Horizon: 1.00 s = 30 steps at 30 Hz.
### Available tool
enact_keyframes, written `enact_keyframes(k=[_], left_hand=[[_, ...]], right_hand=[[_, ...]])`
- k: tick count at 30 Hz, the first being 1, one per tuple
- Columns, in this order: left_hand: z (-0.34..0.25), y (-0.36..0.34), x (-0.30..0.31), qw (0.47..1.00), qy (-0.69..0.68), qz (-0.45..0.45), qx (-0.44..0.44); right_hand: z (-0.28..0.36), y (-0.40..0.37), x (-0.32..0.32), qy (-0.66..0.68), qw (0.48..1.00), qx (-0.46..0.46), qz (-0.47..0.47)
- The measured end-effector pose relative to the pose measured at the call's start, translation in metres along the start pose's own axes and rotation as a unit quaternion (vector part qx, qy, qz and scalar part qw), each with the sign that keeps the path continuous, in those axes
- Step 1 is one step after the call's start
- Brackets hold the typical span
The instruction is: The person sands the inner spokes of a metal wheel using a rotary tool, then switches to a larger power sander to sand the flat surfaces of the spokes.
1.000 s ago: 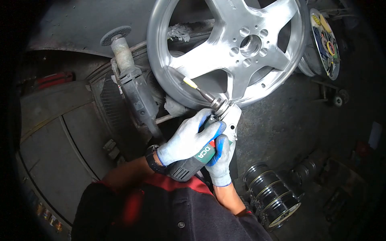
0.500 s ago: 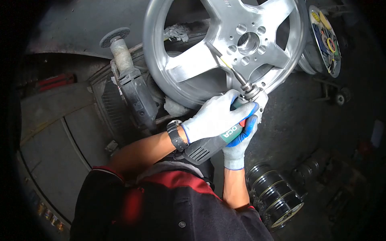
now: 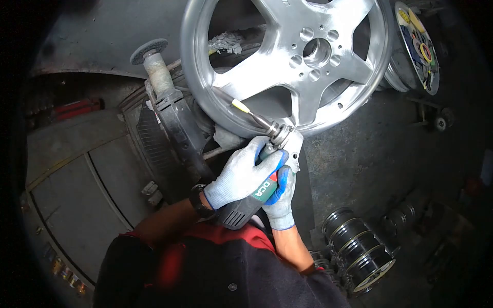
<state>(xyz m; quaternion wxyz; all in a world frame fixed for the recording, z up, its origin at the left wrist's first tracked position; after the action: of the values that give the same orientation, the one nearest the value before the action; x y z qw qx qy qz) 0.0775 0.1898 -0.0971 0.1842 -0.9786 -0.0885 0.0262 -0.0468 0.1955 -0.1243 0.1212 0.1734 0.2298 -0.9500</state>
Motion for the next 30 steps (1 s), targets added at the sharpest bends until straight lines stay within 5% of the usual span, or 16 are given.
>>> enact_keyframes(k=[4,9,11,14,15,17,18,19,21,24,25,28,30], left_hand=[[-0.019,0.011,-0.01,0.998,-0.008,0.061,0.009],[-0.076,0.026,-0.024,0.979,-0.069,0.113,-0.155],[-0.092,0.026,-0.023,0.965,-0.111,0.154,-0.179],[-0.089,0.013,-0.014,0.946,-0.221,0.219,-0.088],[-0.085,0.005,-0.01,0.929,-0.271,0.252,-0.028],[-0.054,-0.004,-0.007,0.927,-0.284,0.236,-0.066],[-0.052,-0.013,0.003,0.922,-0.3,0.244,-0.023],[-0.05,-0.023,0.015,0.915,-0.315,0.252,0.021],[-0.034,-0.038,0.024,0.901,-0.375,0.215,0.036],[-0.016,-0.051,0.035,0.891,-0.39,0.233,0.005],[-0.005,-0.051,0.034,0.875,-0.415,0.25,-0.018],[0.021,-0.055,0.039,0.882,-0.426,0.2,0.021],[0.028,-0.058,0.041,0.884,-0.425,0.193,0.017]], right_hand=[[0.021,-0.006,0.002,0.133,0.991,-0.015,0.01],[0.071,-0.01,0.012,0.206,0.971,0.089,0.085],[0.073,-0.015,0.029,0.128,0.983,0.111,0.068],[0.067,-0.031,0.032,-0.076,0.991,0.106,-0.022],[0.064,-0.034,0.031,-0.111,0.987,0.088,-0.073],[0.053,-0.042,0.034,-0.298,0.941,0.121,-0.101],[0.044,-0.042,0.033,-0.357,0.929,0.095,-0.029],[0.059,-0.048,-0.002,-0.313,0.946,0.037,-0.078],[0.047,-0.053,-0.013,-0.314,0.947,0.06,0.026],[0.044,-0.054,-0.036,-0.327,0.937,0.113,0.053],[0.046,-0.051,-0.049,-0.252,0.964,0.065,0.063],[0.046,-0.045,-0.075,-0.392,0.882,0.211,0.155],[0.033,-0.047,-0.069,-0.385,0.897,0.171,0.131]])
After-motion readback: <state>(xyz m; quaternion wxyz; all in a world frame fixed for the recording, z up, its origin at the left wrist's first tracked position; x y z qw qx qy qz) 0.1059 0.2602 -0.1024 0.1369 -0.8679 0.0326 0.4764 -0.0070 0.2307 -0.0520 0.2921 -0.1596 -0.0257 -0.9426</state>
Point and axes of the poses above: each hand's wrist, its own y-axis towards the middle knuckle, its own x-axis out of the back of the hand, z = x × y, the point moved 5 cm from there along y, towards the middle knuckle, and after that the axes turned 6 degrees about -y, right-handed, at the moved point
